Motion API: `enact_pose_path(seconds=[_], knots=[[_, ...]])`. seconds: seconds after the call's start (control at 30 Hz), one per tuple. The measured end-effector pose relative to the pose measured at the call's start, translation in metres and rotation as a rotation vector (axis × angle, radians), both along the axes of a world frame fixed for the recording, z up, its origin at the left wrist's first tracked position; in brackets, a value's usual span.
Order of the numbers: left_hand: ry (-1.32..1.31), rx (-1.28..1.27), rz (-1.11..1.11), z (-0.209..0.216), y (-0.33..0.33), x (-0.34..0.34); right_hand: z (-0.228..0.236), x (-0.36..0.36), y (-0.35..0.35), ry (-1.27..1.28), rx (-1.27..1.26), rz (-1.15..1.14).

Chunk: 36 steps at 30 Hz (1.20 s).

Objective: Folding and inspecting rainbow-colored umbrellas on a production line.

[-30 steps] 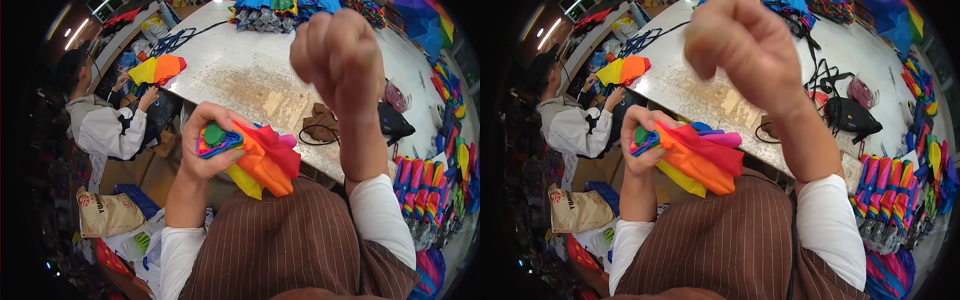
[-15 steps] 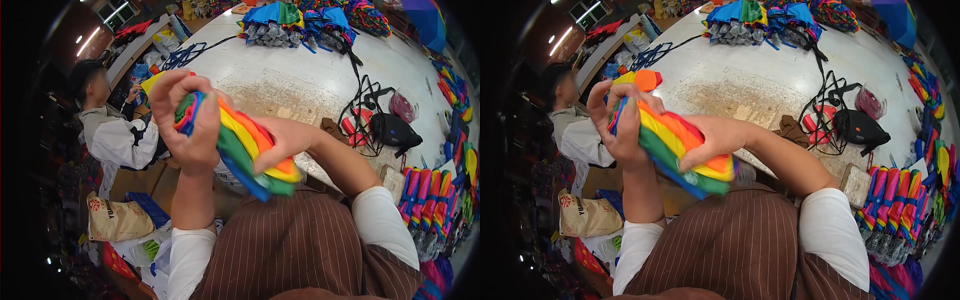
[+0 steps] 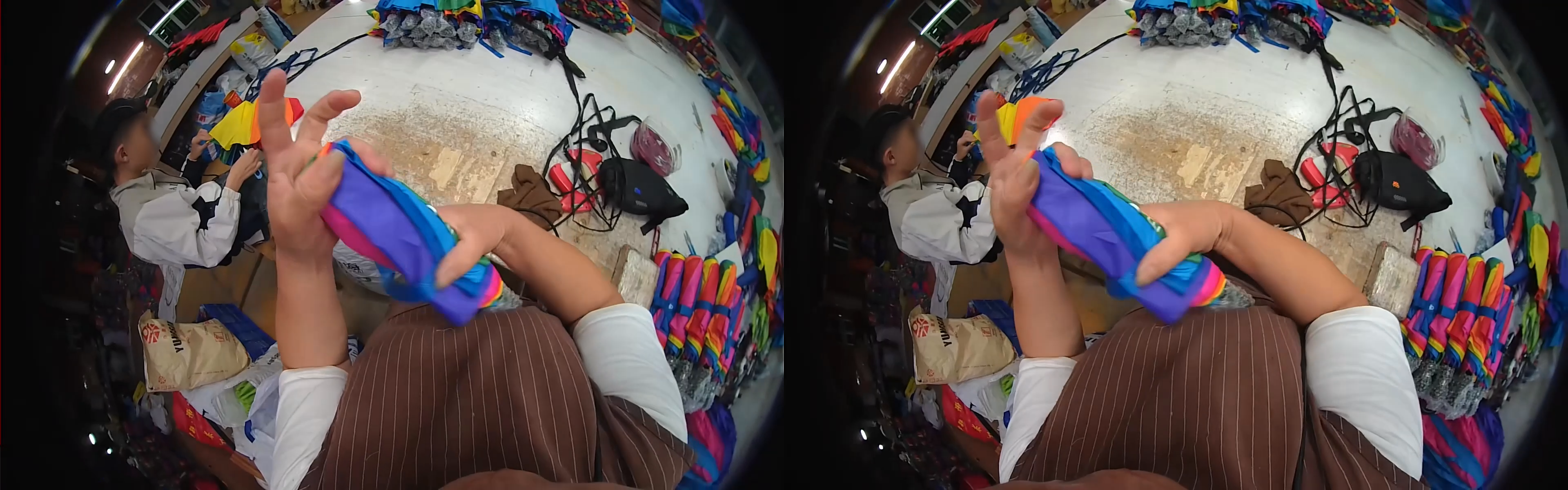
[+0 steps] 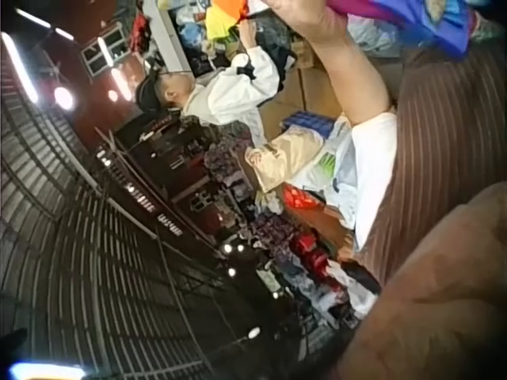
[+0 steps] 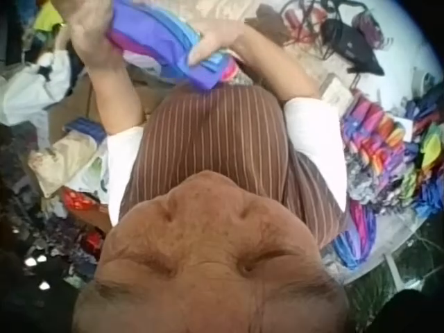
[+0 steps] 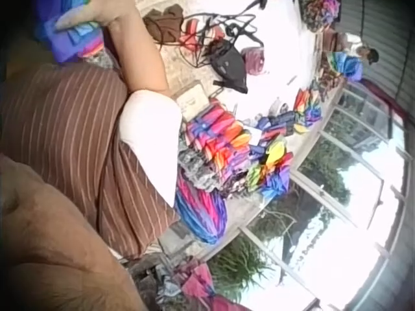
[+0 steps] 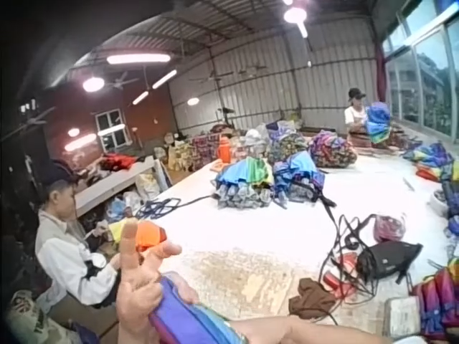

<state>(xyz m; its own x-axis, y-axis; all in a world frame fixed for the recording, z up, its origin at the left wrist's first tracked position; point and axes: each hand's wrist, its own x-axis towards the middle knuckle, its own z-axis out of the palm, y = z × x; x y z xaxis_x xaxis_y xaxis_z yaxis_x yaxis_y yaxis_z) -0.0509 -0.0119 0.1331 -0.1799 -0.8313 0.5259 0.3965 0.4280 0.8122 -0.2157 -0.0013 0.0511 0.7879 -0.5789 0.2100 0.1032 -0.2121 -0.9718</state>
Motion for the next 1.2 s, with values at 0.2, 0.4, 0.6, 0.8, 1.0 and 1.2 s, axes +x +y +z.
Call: enact_pose_path(seconds=[0.2,0.4,0.6,0.8,1.0,1.2], knots=[[-0.110,0.030,0.106,-0.028,-0.045,0.013,-0.004,0.007,-0.007,0.232,-0.051,-0.330],[0.108,0.206,-0.084,-0.088,-0.047,0.020,-0.036,-0.016,-0.020,0.161,-0.050,-0.314],[0.217,0.384,-0.226,-0.114,0.000,0.006,-0.043,-0.010,-0.010,0.149,0.216,0.015],[0.178,0.171,-0.312,-0.078,-0.017,0.031,-0.015,-0.012,-0.004,0.039,0.185,-0.205],[-0.259,-0.045,0.166,-0.060,-0.004,0.022,-0.013,-0.013,0.007,-0.029,0.830,-0.346],[0.354,0.324,0.087,-0.059,-0.012,-0.008,-0.019,0.042,0.045,0.081,0.697,-0.229]])
